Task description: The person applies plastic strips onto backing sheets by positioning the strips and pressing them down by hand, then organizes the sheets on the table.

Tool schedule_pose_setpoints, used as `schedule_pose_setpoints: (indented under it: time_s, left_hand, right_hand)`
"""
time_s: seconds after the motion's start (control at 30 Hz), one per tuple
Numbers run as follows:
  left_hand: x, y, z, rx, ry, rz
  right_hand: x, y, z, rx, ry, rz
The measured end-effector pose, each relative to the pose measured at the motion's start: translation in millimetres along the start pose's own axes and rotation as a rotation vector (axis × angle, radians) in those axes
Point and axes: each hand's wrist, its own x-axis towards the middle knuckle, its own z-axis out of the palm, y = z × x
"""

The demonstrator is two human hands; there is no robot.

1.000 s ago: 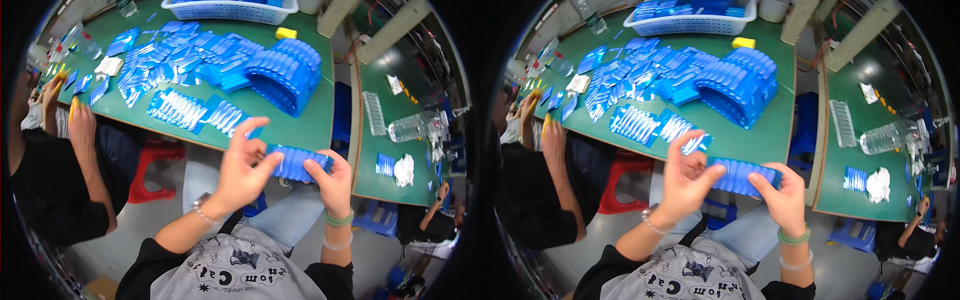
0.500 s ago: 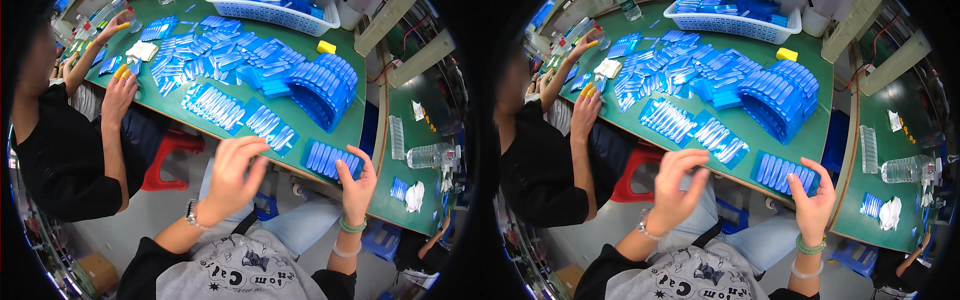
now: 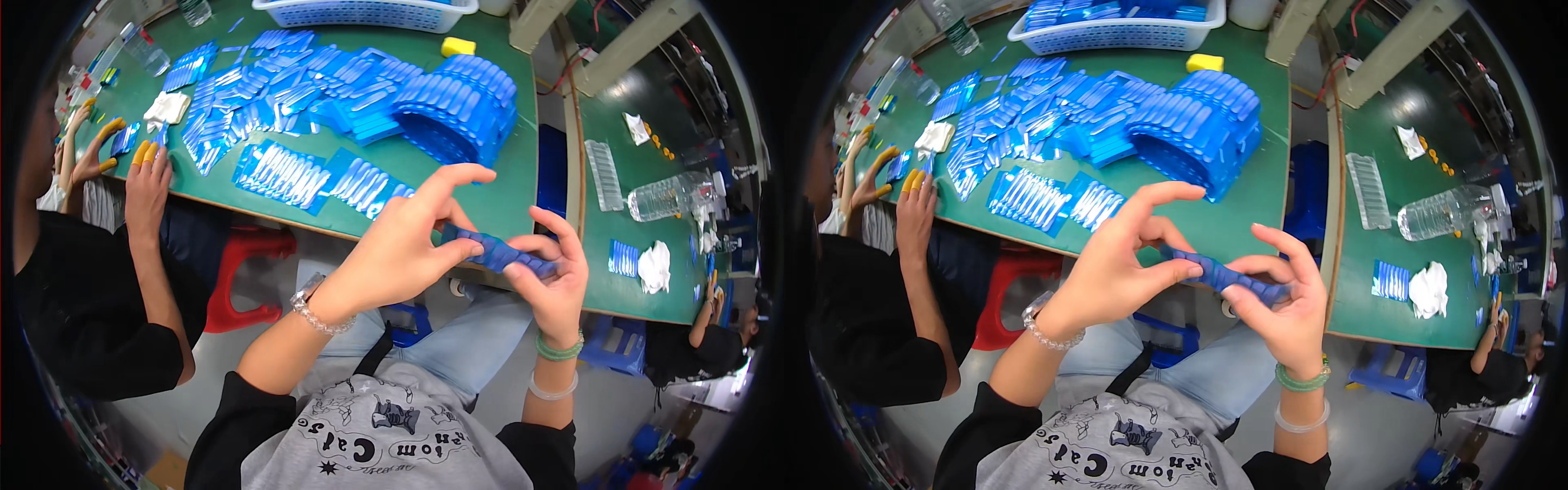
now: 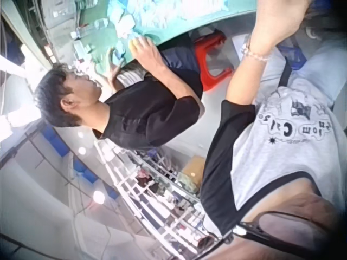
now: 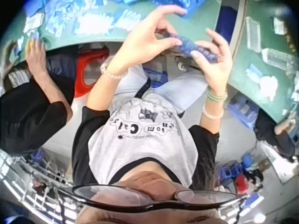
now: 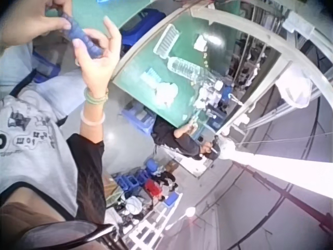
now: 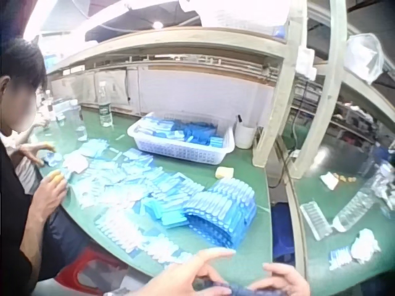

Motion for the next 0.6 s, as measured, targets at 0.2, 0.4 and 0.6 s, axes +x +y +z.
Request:
schedule_pose_setpoints:
  time_s: [0.2,0.4,0.6]
  left_hand:
    - [3.1,0.4,25.9,-0.338,0.050,0.020]
    - [9.0,1.4,34.1,-0.284,0.082,0.067]
    - [4.8,-4.5,32.9,-0.302,-0.012,0.094]
  right_hand:
    - [-5.0,-12.4,-9.0,-0.039,0.009,0.128]
    - [-5.1,-10.4,-16.6,0.012,-0.056,0.136]
    - [-6.9,-2.3,-16.8,-0.047,-0.102,0.132]
